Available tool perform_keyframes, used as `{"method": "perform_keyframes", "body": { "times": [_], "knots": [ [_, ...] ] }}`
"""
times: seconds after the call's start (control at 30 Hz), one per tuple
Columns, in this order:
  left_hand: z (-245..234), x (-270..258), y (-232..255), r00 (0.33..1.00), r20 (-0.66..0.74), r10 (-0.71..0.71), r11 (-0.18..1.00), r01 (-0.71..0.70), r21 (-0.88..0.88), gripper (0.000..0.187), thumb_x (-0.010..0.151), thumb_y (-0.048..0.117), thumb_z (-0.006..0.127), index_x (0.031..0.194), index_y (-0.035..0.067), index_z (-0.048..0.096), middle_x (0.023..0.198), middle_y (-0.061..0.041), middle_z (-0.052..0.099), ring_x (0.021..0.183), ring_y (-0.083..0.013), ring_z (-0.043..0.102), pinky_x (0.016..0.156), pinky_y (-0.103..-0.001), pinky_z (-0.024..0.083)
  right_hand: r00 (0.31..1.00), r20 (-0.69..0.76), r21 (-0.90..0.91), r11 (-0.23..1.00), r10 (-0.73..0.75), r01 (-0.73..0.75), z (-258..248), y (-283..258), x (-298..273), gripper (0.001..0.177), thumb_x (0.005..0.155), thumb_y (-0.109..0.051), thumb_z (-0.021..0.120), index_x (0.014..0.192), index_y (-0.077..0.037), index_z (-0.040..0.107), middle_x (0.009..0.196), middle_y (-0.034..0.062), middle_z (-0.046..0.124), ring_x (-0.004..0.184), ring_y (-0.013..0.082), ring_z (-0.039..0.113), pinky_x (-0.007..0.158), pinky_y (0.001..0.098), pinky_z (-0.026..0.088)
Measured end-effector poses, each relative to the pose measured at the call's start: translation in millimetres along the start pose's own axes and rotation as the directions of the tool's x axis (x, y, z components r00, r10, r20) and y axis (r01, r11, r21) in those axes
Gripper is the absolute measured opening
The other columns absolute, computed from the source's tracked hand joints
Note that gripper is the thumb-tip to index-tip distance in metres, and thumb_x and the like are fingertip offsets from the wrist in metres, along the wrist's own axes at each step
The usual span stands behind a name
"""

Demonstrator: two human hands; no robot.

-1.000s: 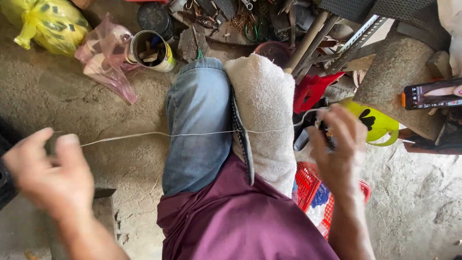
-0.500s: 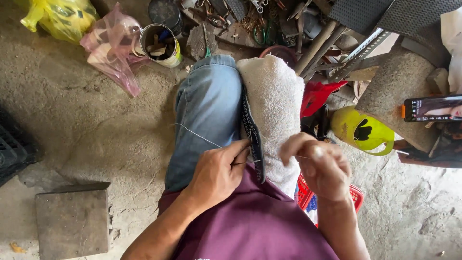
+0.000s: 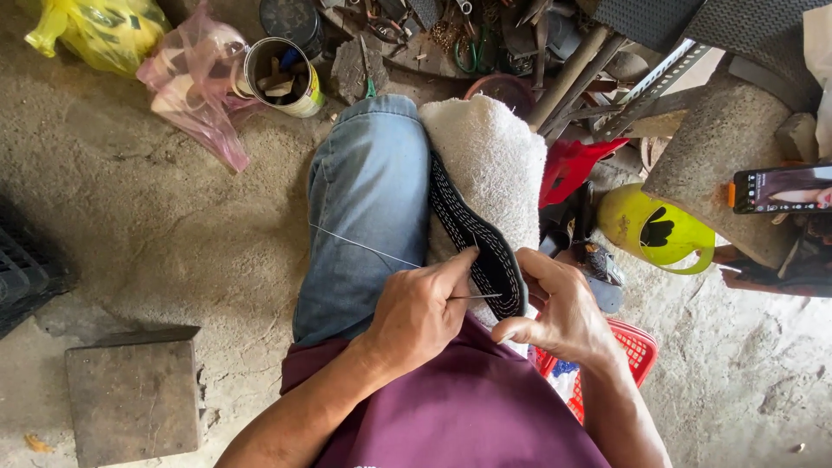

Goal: Hand-stitching a rubber sole onto a shoe using a needle and thread

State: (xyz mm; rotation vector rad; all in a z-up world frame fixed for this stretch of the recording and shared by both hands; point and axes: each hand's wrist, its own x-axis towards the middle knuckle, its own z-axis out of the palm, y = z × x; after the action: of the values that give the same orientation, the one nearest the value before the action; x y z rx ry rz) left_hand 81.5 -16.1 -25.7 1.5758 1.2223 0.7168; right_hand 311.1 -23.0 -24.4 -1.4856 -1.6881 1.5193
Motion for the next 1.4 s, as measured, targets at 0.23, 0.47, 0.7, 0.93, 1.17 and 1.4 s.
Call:
{"method": "perform_keyframes", "body": {
  "times": [0.23, 0.47, 0.7, 0.93, 1.17, 1.4],
  "knots": [
    [4.9, 3.9, -1.0, 0.999, -0.019, 0.027, 1.0, -0.028, -0.011, 0.037, 0.089, 0.0, 0.056, 0.123, 0.005, 0.07, 0.068, -0.013, 0.07, 0.068, -0.035, 0.073, 0.057, -0.043, 0.058, 0.98, -0.199, 0.001, 1.0, 0.007, -0.007, 12.7, -6.8, -9.7, 0.047, 0.079, -0.051, 0.079, 0.089, -0.005, 0.073, 0.066, 0.0077, 0.059, 0.054, 0.0132, 0.053, 0.042, 0.0271, 0.045],
    [5.4, 11.0, -5.1, 0.997, 0.005, 0.083, 0.992, -0.083, 0.092, 0.042, 0.088, 0.002, 0.065, 0.13, 0.001, 0.062, 0.1, -0.023, 0.066, 0.089, -0.0458, 0.07, 0.067, -0.056, 0.059, 0.861, -0.459, 0.09, 0.976, 0.22, -0.201, 35.7, -21.2, 0.2, 0.018, 0.097, -0.023, 0.067, 0.106, -0.008, 0.074, 0.075, 0.0098, 0.07, 0.069, 0.0157, 0.063, 0.058, 0.0291, 0.056],
    [-20.4, -1.3, -11.2, 0.996, -0.003, 0.094, 0.989, -0.093, 0.114, 0.032, 0.101, 0.003, 0.054, 0.132, 0.004, 0.062, 0.107, -0.016, 0.064, 0.102, -0.0418, 0.069, 0.081, -0.05, 0.059, 0.864, -0.445, 0.126, 0.972, 0.235, -0.2, 35.2, -26.7, 4.4, 0.018, 0.096, -0.019, 0.068, 0.1, -0.003, 0.077, 0.075, 0.0138, 0.07, 0.071, 0.016, 0.062, 0.059, 0.0363, 0.057],
    [-21.0, -2.8, -10.0, 0.994, 0.009, 0.113, 0.968, -0.112, 0.224, 0.036, 0.101, 0.014, 0.058, 0.135, 0.021, 0.068, 0.088, -0.005, 0.066, 0.076, -0.0288, 0.072, 0.062, -0.041, 0.06, 0.841, -0.465, 0.169, 0.96, 0.277, -0.223, 35.5, -15.7, 0.1, 0.017, 0.095, -0.017, 0.07, 0.094, -0.001, 0.077, 0.071, 0.0136, 0.071, 0.067, 0.0165, 0.066, 0.058, 0.0311, 0.058],
    [-21.6, -0.3, -8.4, 0.993, 0.024, 0.117, 0.968, -0.12, 0.22, 0.037, 0.099, 0.012, 0.057, 0.133, 0.022, 0.07, 0.084, -0.005, 0.063, 0.072, -0.0292, 0.071, 0.058, -0.04, 0.06, 0.839, -0.47, 0.171, 0.961, 0.274, -0.218, 34.5, -11.5, -3.0, 0.017, 0.096, -0.015, 0.069, 0.097, -0.001, 0.077, 0.073, 0.014, 0.071, 0.07, 0.015, 0.065, 0.06, 0.0306, 0.058],
    [-20.8, -0.2, -8.4, 0.993, 0.027, 0.118, 0.965, -0.121, 0.232, 0.037, 0.099, 0.012, 0.057, 0.132, 0.023, 0.069, 0.084, -0.004, 0.062, 0.072, -0.0293, 0.071, 0.058, -0.041, 0.059, 0.841, -0.462, 0.169, 0.959, 0.282, -0.229, 34.2, -10.0, -3.1, 0.017, 0.096, -0.016, 0.069, 0.099, -0.001, 0.078, 0.075, 0.0148, 0.072, 0.071, 0.0154, 0.064, 0.061, 0.0317, 0.059]
  ]
}}
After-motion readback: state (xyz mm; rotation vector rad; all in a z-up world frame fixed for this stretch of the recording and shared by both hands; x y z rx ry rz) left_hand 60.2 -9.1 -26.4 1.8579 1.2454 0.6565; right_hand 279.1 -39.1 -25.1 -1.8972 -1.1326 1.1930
